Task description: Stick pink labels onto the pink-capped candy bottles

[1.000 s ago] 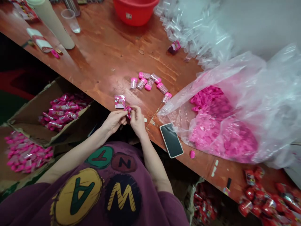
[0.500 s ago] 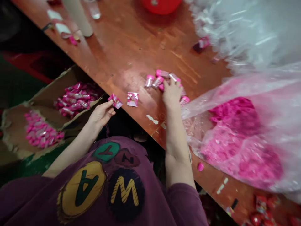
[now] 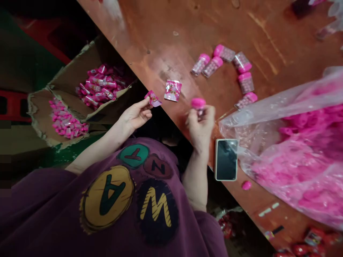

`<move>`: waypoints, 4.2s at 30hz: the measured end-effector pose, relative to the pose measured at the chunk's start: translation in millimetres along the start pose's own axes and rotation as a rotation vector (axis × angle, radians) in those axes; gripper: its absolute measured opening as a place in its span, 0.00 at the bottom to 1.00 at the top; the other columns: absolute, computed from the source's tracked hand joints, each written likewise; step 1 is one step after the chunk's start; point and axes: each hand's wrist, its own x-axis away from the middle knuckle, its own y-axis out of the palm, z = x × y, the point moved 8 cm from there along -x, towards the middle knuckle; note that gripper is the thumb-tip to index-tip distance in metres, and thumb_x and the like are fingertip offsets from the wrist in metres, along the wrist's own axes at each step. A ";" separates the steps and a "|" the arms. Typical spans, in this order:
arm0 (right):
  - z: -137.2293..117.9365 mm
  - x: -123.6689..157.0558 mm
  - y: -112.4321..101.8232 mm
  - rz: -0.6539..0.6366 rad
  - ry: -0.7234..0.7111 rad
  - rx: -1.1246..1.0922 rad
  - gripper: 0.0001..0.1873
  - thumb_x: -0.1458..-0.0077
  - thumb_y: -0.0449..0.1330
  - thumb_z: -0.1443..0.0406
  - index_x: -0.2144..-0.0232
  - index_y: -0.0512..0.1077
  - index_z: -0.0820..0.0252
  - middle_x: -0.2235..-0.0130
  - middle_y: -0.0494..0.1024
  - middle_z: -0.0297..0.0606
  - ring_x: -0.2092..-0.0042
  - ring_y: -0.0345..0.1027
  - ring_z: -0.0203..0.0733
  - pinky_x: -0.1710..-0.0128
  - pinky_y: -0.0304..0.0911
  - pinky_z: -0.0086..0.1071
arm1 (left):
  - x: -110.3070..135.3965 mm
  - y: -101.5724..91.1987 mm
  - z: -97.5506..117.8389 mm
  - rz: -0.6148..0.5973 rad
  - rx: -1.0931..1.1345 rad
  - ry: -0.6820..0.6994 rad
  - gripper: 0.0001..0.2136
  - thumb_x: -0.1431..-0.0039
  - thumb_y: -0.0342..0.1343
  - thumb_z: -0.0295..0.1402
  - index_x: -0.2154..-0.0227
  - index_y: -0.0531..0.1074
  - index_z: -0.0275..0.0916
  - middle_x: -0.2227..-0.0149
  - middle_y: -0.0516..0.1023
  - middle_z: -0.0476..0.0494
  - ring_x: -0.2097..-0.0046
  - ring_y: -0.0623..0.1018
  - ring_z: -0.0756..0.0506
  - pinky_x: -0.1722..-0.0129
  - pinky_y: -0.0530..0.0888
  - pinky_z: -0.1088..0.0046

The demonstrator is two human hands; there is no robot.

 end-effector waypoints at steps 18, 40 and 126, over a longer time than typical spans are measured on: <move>18.4 80.6 22.6 0.046 -0.062 -0.185 0.36 0.36 0.63 0.45 0.33 0.65 0.53 0.36 0.73 0.47 0.41 0.74 0.52 0.38 0.74 0.53 | 20.7 39.0 -40.2 -0.175 -0.475 0.192 0.17 0.38 0.72 0.41 0.72 0.73 0.37 0.74 0.73 0.54 0.81 0.64 0.58 0.78 0.70 0.80; 24.0 94.5 24.8 0.037 0.068 -0.247 0.39 0.35 0.64 0.48 0.28 0.57 0.43 0.44 0.77 0.43 0.48 0.78 0.51 0.46 0.79 0.52 | 19.5 43.6 -67.2 -0.153 -0.478 -0.008 0.10 0.37 0.71 0.36 0.66 0.77 0.38 0.75 0.76 0.53 0.82 0.67 0.58 0.77 0.71 0.80; -24.0 -4.5 71.1 0.006 -0.471 0.698 0.19 0.25 0.51 0.62 0.42 0.79 0.46 0.41 0.77 0.45 0.45 0.69 0.51 0.43 0.65 0.50 | -10.3 46.9 -3.0 -0.205 -0.524 0.303 0.18 0.35 0.67 0.44 0.72 0.75 0.35 0.78 0.72 0.51 0.86 0.58 0.58 0.87 0.55 0.77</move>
